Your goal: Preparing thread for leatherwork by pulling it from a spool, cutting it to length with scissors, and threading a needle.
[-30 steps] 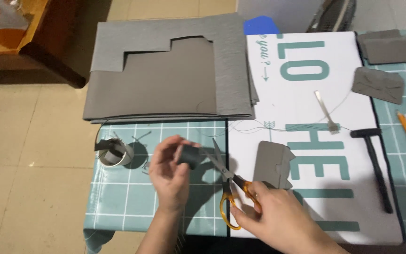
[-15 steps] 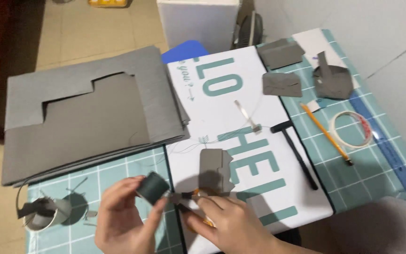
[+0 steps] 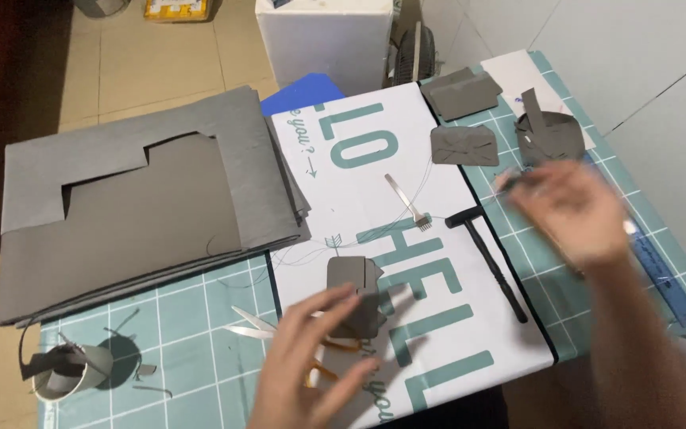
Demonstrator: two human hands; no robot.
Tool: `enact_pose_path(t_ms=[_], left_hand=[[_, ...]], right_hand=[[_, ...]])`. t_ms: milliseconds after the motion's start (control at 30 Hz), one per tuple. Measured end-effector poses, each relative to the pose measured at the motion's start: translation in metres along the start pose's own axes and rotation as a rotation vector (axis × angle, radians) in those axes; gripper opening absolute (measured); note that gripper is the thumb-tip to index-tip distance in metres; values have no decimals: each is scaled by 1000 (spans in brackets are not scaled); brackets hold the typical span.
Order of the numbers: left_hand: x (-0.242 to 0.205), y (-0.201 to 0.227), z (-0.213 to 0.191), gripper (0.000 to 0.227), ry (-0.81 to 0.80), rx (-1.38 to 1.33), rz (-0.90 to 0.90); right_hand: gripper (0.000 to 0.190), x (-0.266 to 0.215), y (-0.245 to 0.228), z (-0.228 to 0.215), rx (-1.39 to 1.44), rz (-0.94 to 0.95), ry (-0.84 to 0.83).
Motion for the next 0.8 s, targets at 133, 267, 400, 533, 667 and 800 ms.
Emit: enact_pose_path(t_ms=[133, 267, 400, 533, 667, 800], left_hand=[[-17, -2, -50, 32, 217, 66, -14], [-38, -3, -86, 20, 415, 139, -133], [-51, -2, -97, 18, 462, 159, -135], [-57, -1, -105, 20, 517, 187, -180], [-56, -1, -110, 19, 527, 193, -171], [-58, -1, -113, 18, 544, 173, -185]], right_hand=[[39, 57, -44, -119, -1086, -376, 730], [43, 106, -30, -135, -1271, -240, 761], [51, 130, -6, -154, -1318, -185, 702], [28, 134, 0, -178, -1398, -214, 752], [21, 135, 17, -190, -1339, 117, 691], [14, 153, 21, -206, -1232, 31, 699]])
Point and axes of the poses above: each hand's wrist, its own x-axis towards the middle knuckle, its own z-axis out of the palm, y = z × x, the point moved 10 cm from there along x, towards the middle knuckle, and after that the axes turned 11 degrees about -x, right-handed, at the moved point
